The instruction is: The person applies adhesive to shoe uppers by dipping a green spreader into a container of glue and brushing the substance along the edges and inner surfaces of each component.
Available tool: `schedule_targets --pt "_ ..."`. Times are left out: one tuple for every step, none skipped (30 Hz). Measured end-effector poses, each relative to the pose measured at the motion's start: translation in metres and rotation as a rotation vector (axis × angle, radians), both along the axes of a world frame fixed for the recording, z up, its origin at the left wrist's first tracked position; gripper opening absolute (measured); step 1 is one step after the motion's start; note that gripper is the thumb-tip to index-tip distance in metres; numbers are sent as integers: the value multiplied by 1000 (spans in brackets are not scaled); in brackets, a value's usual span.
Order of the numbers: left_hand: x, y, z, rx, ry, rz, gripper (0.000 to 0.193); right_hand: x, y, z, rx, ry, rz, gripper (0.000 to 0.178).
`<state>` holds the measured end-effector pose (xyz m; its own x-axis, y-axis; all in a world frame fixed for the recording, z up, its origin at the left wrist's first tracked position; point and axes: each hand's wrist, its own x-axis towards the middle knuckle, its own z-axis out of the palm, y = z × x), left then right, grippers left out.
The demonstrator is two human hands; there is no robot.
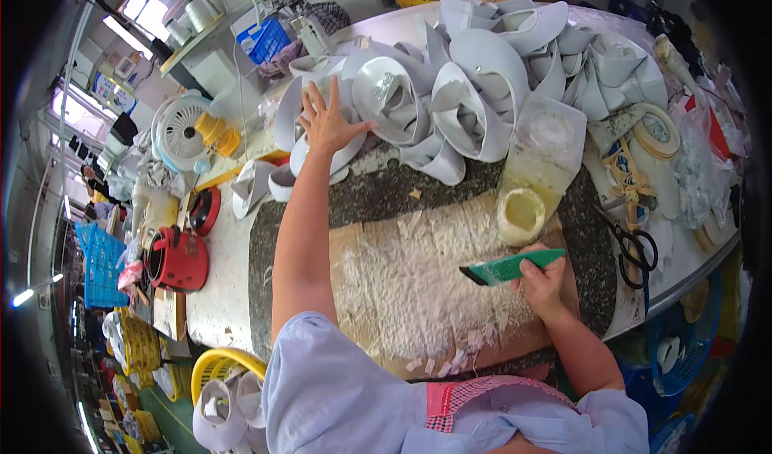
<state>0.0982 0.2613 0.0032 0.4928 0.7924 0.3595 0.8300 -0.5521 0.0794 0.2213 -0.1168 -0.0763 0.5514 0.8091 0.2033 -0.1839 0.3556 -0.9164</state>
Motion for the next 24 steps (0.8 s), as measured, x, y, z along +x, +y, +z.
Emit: schedule_targets --pt "7 7 1 26 31 -19 116 -1 1 1 -1 67 -15 14" --pt "13 12 2 33 27 -29 116 -1 3 0 -1 135 -29 14" --pt "20 7 10 -90 96 -3 113 -1 4 -1 27 164 -30 12" --pt "23 5 14 -214 167 27 109 0 6 0 31 163 -35 12" --pt "17 19 2 -263 94 -40 99 -1 8 1 20 197 -31 11" --pt "20 16 2 -266 94 -43 99 0 7 1 3 231 -28 10" --pt "22 10 1 -300 99 -30 93 0 7 2 0 232 -28 10" --pt "21 4 1 -333 105 -14 86 1 6 2 1 209 -36 10" --pt "18 -5 4 -278 82 -49 73 3 6 2 5 187 -45 9" --pt "9 -8 8 -283 86 -52 73 3 8 2 0 191 -49 9" --pt "-7 -8 17 -333 9 -109 73 2 10 2 -4 192 -54 10" --pt "-25 -7 26 -389 -66 -169 73 1 10 2 -13 195 -63 10" --pt "-46 -3 34 -467 -52 -229 77 1 8 1 -24 198 -80 10" --pt "-63 -3 41 -540 -36 -284 80 2 9 -1 -29 172 -71 10" --pt "-72 -19 44 -538 -29 -283 80 1 12 -2 -25 148 -52 11" --pt "-76 -36 42 -260 99 -136 85 2 12 -2 -26 149 -61 11" --pt "-74 -45 41 22 220 7 89 3 12 -2 -21 121 -44 11" --pt "-69 -50 41 24 221 -6 89 2 11 -3 -15 93 -26 10" --pt "-62 -53 41 145 167 -47 93 2 9 -4 0 70 -27 8" --pt "-53 -57 42 265 109 -92 96 1 8 -1 2 70 -46 8" --pt "-41 -60 43 268 106 -115 96 -1 7 1 -3 33 -32 8" --pt "-27 -63 47 189 77 -309 90 -1 7 2 -10 -3 -20 8" --pt "-12 -67 51 108 50 -504 83 -2 5 1 -4 20 -22 9" --pt "4 -73 59 30 26 -692 77 -2 3 3 2 20 -44 9"
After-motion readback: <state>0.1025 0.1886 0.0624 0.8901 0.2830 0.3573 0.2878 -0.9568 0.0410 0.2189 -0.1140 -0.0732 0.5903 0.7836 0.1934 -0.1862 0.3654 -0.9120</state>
